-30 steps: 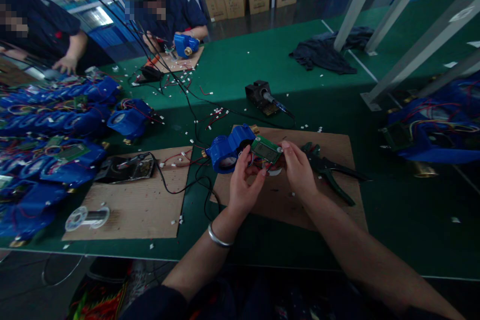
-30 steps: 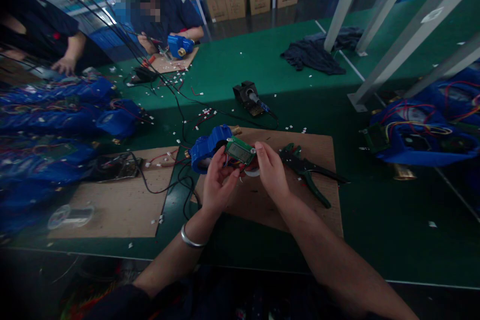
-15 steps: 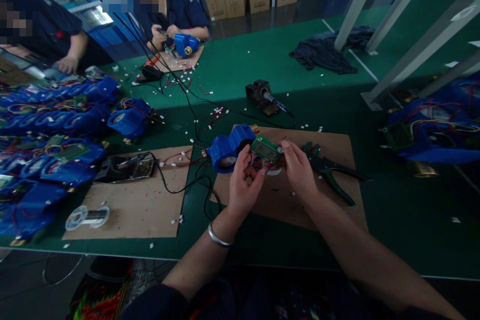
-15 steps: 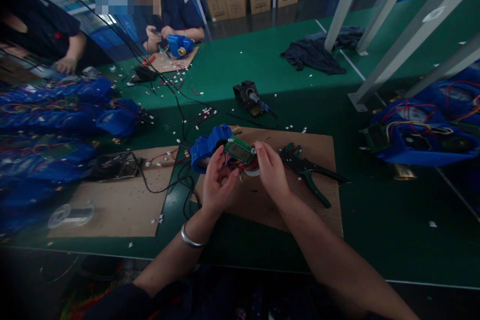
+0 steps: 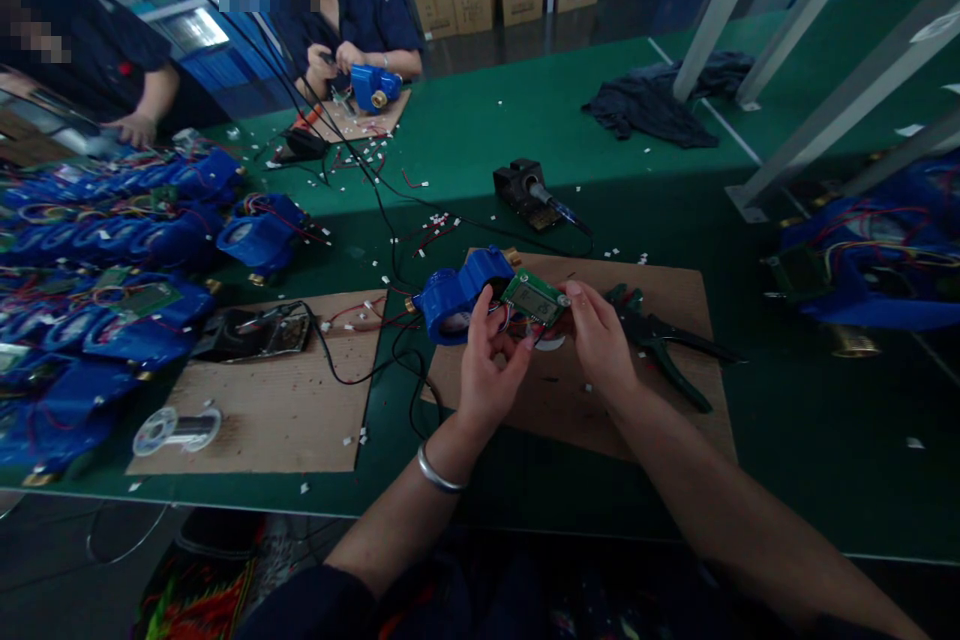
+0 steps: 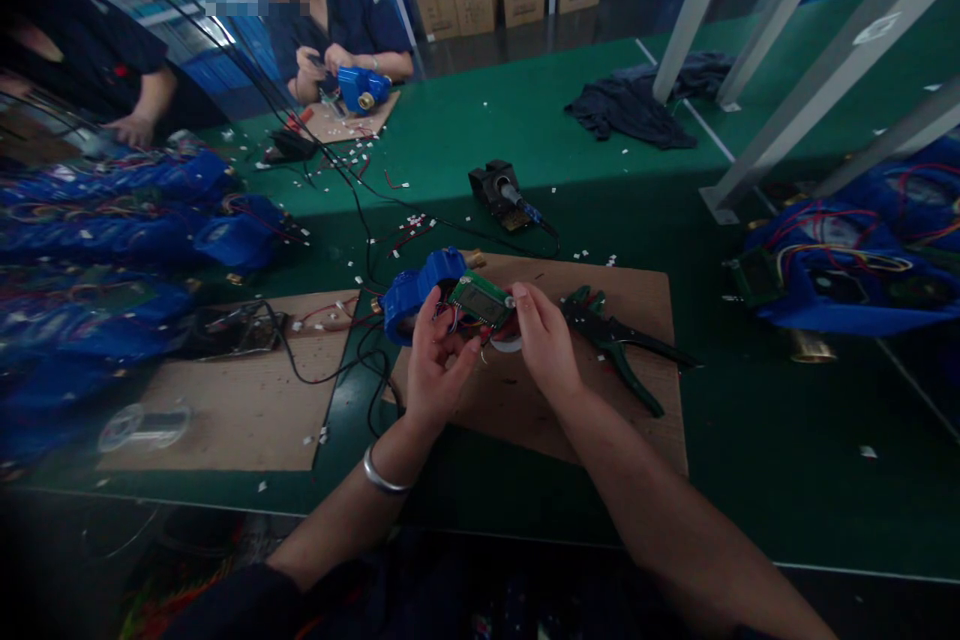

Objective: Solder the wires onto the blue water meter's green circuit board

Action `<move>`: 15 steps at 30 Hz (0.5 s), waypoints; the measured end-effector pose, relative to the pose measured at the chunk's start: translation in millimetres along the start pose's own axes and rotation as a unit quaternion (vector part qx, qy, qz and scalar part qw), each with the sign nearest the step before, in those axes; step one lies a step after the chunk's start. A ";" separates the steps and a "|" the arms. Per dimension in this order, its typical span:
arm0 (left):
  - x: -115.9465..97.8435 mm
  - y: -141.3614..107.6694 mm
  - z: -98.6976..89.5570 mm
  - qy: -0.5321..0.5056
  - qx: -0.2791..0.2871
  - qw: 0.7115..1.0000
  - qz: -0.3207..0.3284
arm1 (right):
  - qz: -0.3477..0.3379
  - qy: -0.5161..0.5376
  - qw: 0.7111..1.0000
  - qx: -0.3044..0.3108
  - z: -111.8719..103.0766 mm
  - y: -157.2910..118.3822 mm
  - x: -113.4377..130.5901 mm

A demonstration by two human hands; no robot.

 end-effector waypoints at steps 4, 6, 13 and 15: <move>1.9 -0.5 -0.3 -0.008 0.007 1.000 -0.005 | 0.003 0.000 1.000 0.008 0.7 -1.2 2.3; 3.1 -0.8 -0.8 -0.009 0.009 1.000 -0.009 | 0.007 -0.005 1.000 0.014 1.0 -1.3 2.1; 2.9 -1.4 -1.9 -0.041 0.011 0.999 -0.032 | 0.009 -0.032 0.999 0.019 1.2 -0.2 2.0; 2.6 -1.5 -1.6 -0.049 0.014 0.998 -0.038 | 0.009 -0.031 0.999 0.026 2.4 -0.2 2.4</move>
Point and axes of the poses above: each hand's wrist, its own y-axis towards the middle knuckle, its own z-axis out of the palm, x = y × z, the point moved 4 cm from there along y, towards the middle knuckle, and after that the axes turned 2 degrees about -y, right-handed, at the moved point
